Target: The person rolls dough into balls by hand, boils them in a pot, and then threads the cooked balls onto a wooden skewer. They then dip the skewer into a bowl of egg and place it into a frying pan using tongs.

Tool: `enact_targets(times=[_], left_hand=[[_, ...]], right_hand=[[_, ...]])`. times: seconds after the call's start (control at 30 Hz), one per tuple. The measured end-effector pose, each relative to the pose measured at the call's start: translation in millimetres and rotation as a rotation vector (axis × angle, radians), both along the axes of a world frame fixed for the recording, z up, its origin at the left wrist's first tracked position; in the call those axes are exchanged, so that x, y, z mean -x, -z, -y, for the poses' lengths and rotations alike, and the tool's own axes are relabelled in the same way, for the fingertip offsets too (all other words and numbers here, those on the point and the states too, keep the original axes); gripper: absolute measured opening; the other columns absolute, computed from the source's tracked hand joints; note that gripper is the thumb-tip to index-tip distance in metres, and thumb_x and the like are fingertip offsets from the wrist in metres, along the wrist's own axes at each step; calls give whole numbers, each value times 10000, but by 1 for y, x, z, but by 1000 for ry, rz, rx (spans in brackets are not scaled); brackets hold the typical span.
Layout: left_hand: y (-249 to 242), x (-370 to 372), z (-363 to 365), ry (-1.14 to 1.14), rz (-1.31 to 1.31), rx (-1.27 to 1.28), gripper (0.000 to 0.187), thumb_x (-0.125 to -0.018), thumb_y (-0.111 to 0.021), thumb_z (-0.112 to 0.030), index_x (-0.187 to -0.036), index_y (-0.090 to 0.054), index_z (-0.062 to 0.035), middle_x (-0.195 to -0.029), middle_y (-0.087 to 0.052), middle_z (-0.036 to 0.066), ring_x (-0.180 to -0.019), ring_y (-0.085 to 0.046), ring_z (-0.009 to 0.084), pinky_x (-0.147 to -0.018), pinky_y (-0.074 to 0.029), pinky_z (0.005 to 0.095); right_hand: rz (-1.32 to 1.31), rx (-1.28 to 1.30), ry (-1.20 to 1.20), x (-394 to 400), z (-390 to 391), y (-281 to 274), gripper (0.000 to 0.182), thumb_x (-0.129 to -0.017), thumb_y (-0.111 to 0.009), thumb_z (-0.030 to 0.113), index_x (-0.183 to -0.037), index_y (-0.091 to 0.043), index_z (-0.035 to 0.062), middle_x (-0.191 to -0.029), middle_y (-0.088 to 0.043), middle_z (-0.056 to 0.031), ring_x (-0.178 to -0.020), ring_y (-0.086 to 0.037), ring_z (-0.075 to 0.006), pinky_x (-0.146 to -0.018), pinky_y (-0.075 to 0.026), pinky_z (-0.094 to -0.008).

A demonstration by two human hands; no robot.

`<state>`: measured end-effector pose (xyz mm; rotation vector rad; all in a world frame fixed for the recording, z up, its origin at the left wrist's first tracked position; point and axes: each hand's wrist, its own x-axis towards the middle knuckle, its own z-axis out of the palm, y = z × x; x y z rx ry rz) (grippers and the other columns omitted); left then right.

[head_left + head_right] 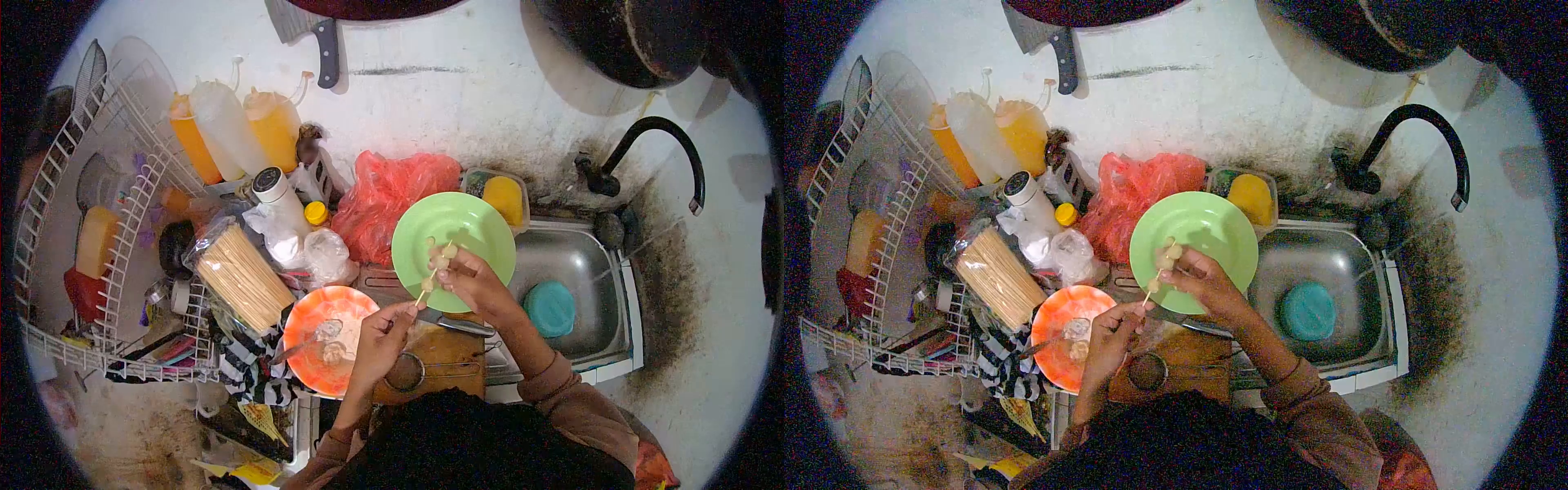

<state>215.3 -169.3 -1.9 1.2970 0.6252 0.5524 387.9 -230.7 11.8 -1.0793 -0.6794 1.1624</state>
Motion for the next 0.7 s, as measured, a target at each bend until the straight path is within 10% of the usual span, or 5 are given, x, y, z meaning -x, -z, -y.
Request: enact_targets(times=[0.2, 0.7], left_hand=[[-2, 1, -2, -2, -3, 32, 237, -871, -511, -215, -970, -616, -27, -505, -379, -99, -419, -276, -9, -385, -185, 171], [1, 6, -4, 41, -12, 53, 241, -871, -509, -213, -998, -610, -35, -595, -448, -71, -468, -329, -9, -419, -234, 150]], right_hand=[[143, -49, -132, 6, 5, -5, 605, -756, -607, 43, -1274, -296, 74, -1002, -535, -60, -997, -485, -142, -871, -388, -314], [232, -141, 14, -19, 4, -11, 427, -791, -573, 57, -1198, -445, 74, -1065, -536, -55, -998, -498, -137, -860, -399, -272]])
